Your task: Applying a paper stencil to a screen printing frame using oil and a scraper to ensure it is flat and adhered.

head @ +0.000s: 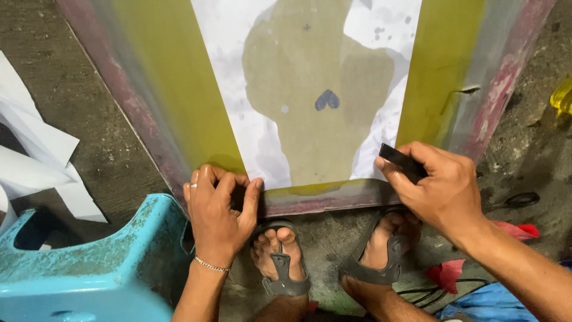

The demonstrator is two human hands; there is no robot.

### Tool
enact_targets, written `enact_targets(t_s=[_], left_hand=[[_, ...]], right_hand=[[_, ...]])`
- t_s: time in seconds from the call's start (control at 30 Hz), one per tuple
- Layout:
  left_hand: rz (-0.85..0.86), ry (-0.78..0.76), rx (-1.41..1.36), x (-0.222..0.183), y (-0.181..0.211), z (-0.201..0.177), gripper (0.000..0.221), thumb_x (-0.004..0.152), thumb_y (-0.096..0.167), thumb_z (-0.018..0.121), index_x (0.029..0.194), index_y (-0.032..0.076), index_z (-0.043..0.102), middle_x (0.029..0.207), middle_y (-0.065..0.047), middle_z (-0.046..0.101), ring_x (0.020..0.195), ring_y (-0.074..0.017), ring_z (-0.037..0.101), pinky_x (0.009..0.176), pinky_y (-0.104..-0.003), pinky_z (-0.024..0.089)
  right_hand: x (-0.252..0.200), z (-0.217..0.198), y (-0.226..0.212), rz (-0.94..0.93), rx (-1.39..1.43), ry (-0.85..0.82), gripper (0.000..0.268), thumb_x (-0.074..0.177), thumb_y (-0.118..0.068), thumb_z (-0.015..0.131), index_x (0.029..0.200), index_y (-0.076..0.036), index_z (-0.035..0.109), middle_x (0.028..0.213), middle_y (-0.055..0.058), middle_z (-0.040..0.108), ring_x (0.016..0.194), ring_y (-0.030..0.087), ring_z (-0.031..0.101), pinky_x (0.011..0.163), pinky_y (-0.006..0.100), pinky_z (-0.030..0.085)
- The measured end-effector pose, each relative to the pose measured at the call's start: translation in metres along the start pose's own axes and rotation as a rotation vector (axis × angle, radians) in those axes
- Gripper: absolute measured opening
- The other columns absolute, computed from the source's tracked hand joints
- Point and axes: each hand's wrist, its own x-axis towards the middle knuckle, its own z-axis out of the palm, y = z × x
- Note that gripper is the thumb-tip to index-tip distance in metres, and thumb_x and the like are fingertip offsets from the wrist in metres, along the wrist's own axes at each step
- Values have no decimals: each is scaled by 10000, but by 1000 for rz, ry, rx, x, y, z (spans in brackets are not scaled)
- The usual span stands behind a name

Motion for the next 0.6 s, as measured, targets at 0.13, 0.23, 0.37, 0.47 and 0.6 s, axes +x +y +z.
enact_targets(t_s=[0.13,0.23,0.37,0.47,0.6], left_hand=[[18,20,16,-2,-3,4,286,941,339,748,794,122,635,831,-62,484,796,-293,502,714,-453,354],[19,12,11,-1,-3,4,279,951,342,735,807,121,643,840,-64,482,805,-297,504,709,-458,344],[24,31,11,-2,-1,5,280,941,340,741,797,125,632,839,-60,477,797,-292,503,719,-448,349],[20,47,33,-3,0,5,301,920,367,758,782,143,613,825,-49,472,788,-298,506,708,-453,357],[90,167,6,-10,2,11,378,873,344,803,1023,76,583,932,-102,556,862,-332,553,767,-446,398]], right_hand=[[0,2,0,-11,4,30,250,948,-263,815,830,-97,669,660,16,558,562,171,388,537,361,363],[-1,5,2,24,-18,27,274,945,-310,814,826,-121,656,670,20,570,580,197,470,584,362,404],[-1,4,0,16,-17,41,264,941,-298,827,833,-115,671,637,21,538,559,190,412,543,363,364],[-2,0,-3,5,3,47,268,941,-316,817,847,-110,672,677,4,593,576,173,468,571,349,384],[-5,-3,1,-52,89,99,299,1002,-341,589,1048,-54,662,813,97,657,725,298,632,655,420,499]])
